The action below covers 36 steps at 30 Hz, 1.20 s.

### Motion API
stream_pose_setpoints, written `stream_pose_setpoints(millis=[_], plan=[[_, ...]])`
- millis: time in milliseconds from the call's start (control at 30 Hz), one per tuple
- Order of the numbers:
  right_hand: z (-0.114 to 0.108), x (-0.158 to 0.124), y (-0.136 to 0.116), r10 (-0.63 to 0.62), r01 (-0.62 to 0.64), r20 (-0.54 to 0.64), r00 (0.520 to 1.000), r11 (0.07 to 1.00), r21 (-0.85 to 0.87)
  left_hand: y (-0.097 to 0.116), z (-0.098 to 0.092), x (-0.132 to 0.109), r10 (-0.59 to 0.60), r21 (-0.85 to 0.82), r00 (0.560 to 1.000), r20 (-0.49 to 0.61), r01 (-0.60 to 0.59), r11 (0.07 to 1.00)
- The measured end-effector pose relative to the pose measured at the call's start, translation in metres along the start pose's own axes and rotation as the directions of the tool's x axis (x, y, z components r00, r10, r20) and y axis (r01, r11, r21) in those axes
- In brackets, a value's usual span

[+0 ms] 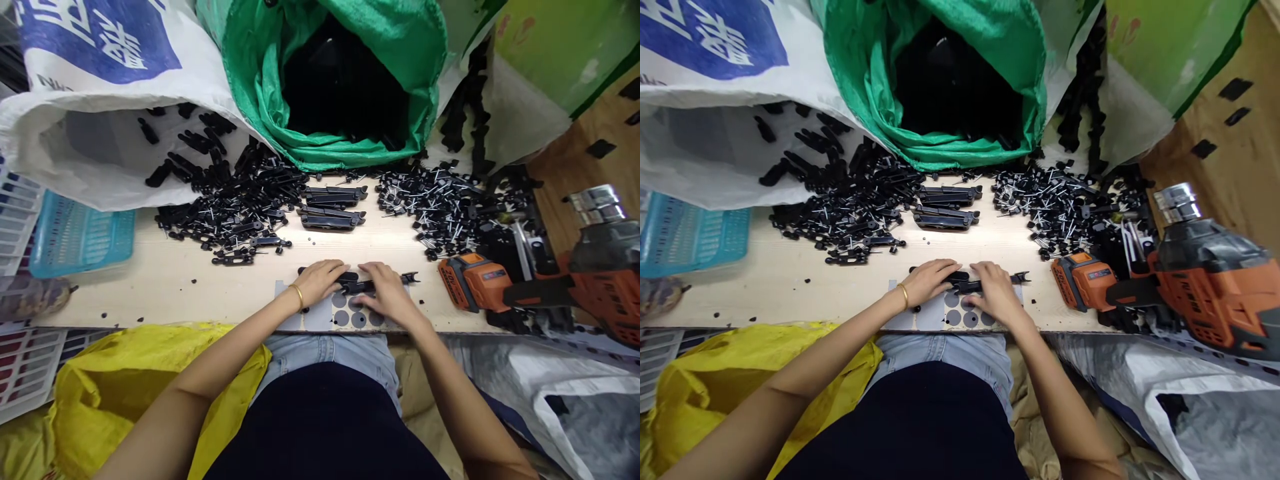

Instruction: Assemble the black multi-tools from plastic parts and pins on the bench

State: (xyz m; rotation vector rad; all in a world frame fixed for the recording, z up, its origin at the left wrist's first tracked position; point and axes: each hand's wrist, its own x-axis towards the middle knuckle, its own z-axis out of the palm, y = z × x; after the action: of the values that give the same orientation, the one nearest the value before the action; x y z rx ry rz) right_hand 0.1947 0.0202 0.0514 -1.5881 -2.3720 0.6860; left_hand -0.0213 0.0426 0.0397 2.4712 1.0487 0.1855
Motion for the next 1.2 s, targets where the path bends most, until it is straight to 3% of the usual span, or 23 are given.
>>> stream_pose_setpoints(millis=[133,233,400,567,667,767,833,900,1000,1067,1133,1200], plan=[[0.035,-0.011,-0.012,0.030,-0.048,-0.152,0.988,0.992,-0.118,0.004,0.012,0.002,-0.074,-0.019,0.997,-0.002,0.074,0.997],[0.044,-0.015,-0.007,0.050,-0.077,-0.215,0.975,0.990,-0.117,0.003,0.014,-0.002,-0.080,-0.001,0.997,-0.015,0.080,0.997],[0.039,-0.011,0.015,-0.100,0.089,-0.125,0.987,0.992,-0.091,-0.001,0.011,-0.001,-0.009,0.020,1.000,-0.011,0.009,1.000],[0.036,-0.009,0.015,-0.098,0.092,-0.098,0.990,0.994,-0.066,-0.003,0.012,0.001,0.012,0.017,1.000,-0.006,-0.012,1.000],[0.029,-0.007,0.008,-0.065,0.064,-0.073,0.995,0.998,-0.012,-0.005,0.011,0.004,0.014,0.037,1.000,0.013,-0.014,0.999],[0.008,0.004,0.022,-0.003,0.006,-0.064,0.998,0.999,0.047,-0.008,0.007,0.013,0.034,0.057,0.999,0.041,-0.036,0.998],[-0.011,0.022,0.046,0.116,-0.116,-0.175,0.978,0.993,0.009,-0.009,0.003,0.020,0.110,0.048,0.992,0.061,-0.113,0.992],[-0.028,0.047,0.073,0.253,-0.290,-0.338,0.907,0.955,-0.063,-0.009,-0.001,0.027,0.227,0.028,0.972,0.053,-0.229,0.973],[-0.041,0.087,0.097,0.387,-0.498,-0.428,0.816,0.847,-0.183,-0.004,-0.005,0.027,0.350,0.028,0.935,-0.053,-0.349,0.937],[-0.046,0.104,0.100,0.403,-0.528,-0.409,0.819,0.809,-0.258,-0.004,-0.008,0.020,0.329,0.053,0.932,-0.153,-0.324,0.944],[-0.050,0.112,0.096,0.385,-0.503,-0.372,0.845,0.808,-0.306,-0.011,-0.014,0.006,0.209,0.071,0.940,-0.270,-0.197,0.978],[-0.056,0.113,0.092,0.380,-0.495,-0.354,0.855,0.802,-0.334,-0.029,-0.023,-0.009,0.011,0.055,0.918,-0.396,0.012,0.998]])
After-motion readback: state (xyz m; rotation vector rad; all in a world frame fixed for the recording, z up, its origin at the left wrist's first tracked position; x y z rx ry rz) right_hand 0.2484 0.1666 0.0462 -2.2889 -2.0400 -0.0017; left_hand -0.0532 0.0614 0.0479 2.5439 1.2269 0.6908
